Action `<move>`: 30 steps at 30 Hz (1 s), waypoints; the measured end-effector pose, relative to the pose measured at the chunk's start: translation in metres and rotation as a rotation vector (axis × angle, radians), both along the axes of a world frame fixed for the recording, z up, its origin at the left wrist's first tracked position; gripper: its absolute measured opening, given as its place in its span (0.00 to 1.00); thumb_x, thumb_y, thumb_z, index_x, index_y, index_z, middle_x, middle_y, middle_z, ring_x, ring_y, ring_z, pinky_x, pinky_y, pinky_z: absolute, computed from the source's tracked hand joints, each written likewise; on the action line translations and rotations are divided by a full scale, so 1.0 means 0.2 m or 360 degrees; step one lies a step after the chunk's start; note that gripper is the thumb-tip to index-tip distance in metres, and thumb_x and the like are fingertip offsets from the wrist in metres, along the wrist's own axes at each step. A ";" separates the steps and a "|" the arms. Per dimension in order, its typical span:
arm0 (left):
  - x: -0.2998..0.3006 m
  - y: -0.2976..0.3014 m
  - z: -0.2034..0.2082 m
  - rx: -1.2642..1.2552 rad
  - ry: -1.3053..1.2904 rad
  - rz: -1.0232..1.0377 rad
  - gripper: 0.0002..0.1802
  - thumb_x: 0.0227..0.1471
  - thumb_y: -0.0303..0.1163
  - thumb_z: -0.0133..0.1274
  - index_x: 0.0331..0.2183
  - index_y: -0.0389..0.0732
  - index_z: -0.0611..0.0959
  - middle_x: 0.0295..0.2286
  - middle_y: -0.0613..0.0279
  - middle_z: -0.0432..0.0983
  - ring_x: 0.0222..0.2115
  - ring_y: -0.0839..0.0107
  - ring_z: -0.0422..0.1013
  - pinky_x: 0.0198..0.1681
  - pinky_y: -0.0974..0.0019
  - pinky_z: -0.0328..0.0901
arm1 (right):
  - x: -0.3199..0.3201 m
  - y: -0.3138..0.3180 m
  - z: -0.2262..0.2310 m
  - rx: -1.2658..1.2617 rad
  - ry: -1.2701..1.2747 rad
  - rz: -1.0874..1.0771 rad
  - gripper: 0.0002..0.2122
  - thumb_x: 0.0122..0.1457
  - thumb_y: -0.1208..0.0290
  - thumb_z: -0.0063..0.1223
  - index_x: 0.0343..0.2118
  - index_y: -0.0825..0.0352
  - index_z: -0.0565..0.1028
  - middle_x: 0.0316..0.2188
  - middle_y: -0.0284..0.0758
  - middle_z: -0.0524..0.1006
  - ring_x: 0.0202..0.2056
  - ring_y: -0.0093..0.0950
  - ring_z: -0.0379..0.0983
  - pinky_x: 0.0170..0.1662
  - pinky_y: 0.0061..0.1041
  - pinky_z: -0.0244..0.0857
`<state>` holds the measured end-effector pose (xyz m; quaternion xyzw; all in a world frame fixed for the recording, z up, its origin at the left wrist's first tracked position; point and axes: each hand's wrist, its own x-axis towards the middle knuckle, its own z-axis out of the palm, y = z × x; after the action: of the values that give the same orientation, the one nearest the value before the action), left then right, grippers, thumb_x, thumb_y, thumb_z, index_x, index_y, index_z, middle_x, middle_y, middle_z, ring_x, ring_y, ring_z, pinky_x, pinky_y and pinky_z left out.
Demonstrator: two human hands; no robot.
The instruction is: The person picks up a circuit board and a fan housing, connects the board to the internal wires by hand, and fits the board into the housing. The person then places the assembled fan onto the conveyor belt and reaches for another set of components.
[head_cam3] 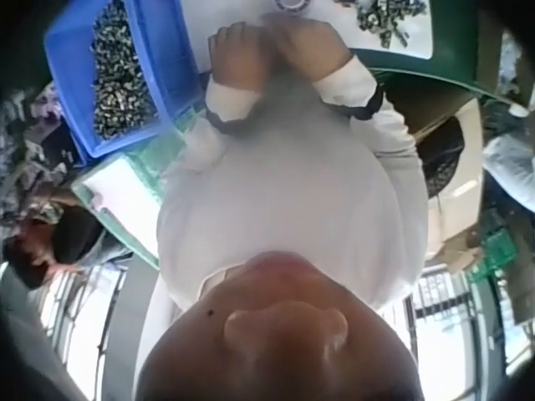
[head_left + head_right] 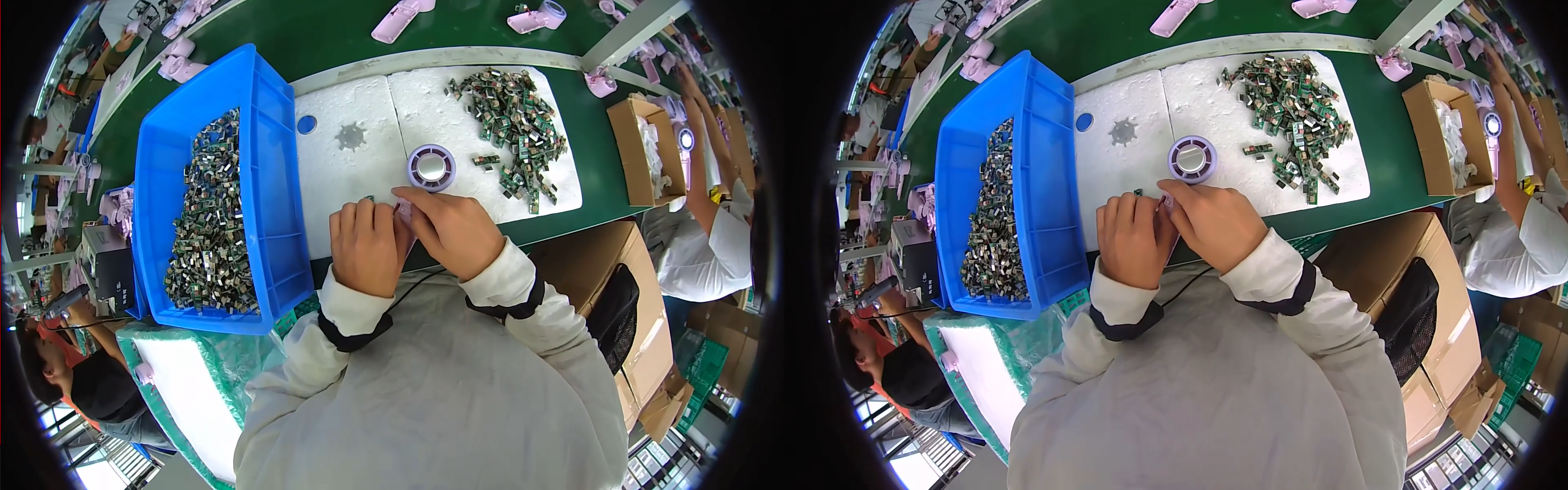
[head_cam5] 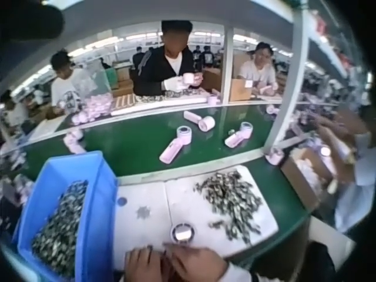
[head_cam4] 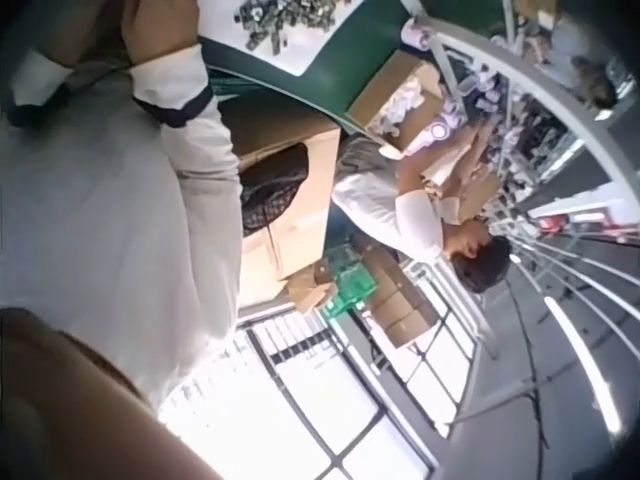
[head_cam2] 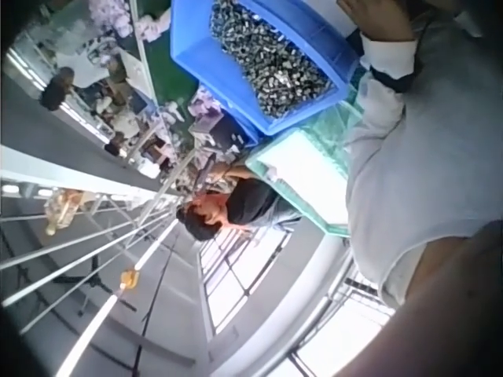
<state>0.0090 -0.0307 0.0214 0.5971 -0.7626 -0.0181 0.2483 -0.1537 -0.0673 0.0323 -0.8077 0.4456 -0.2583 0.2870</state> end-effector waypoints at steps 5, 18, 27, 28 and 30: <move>0.00 -0.01 0.05 0.0020 -0.0014 -0.0029 0.04 0.51 0.27 0.58 0.30 0.39 0.79 0.27 0.57 0.72 0.31 0.55 0.70 0.37 0.55 0.62 | 0.00 0.00 0.00 -0.0023 -0.0005 -0.0040 0.14 0.61 0.74 0.53 0.49 0.68 0.76 0.32 0.45 0.82 0.30 0.41 0.79 0.36 0.35 0.74; 0.09 -0.03 0.16 0.0390 0.0148 -0.0182 0.06 0.60 0.29 0.52 0.33 0.37 0.80 0.25 0.49 0.77 0.25 0.47 0.71 0.31 0.50 0.64 | -0.02 0.00 0.01 -0.0204 0.0131 -0.0005 0.07 0.57 0.65 0.60 0.37 0.58 0.81 0.20 0.36 0.79 0.22 0.36 0.77 0.26 0.34 0.71; 0.08 -0.04 0.17 0.0435 0.0185 0.0030 0.04 0.60 0.28 0.52 0.34 0.38 0.78 0.25 0.52 0.76 0.25 0.49 0.72 0.33 0.51 0.66 | -0.01 -0.01 -0.01 -0.0282 0.0042 -0.0009 0.05 0.53 0.69 0.63 0.33 0.58 0.82 0.17 0.33 0.78 0.19 0.33 0.77 0.24 0.30 0.70; 0.09 -0.04 0.17 0.0434 0.0185 0.0030 0.04 0.60 0.28 0.52 0.34 0.38 0.78 0.25 0.52 0.76 0.25 0.49 0.72 0.33 0.51 0.66 | -0.01 -0.01 -0.01 -0.0281 0.0035 -0.0017 0.05 0.53 0.69 0.63 0.33 0.59 0.82 0.16 0.33 0.78 0.18 0.32 0.77 0.24 0.30 0.70; 0.12 -0.06 0.17 0.0265 0.0400 0.0074 0.04 0.59 0.26 0.54 0.37 0.37 0.78 0.25 0.53 0.75 0.24 0.50 0.72 0.34 0.52 0.67 | -0.01 0.00 -0.01 -0.0264 0.0028 -0.0048 0.05 0.52 0.70 0.63 0.33 0.59 0.82 0.16 0.33 0.77 0.18 0.32 0.76 0.24 0.29 0.69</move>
<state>0.0331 -0.0424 0.0544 0.6261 -0.7073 -0.1501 0.2919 -0.1548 -0.0680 0.0310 -0.8242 0.4373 -0.2915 0.2111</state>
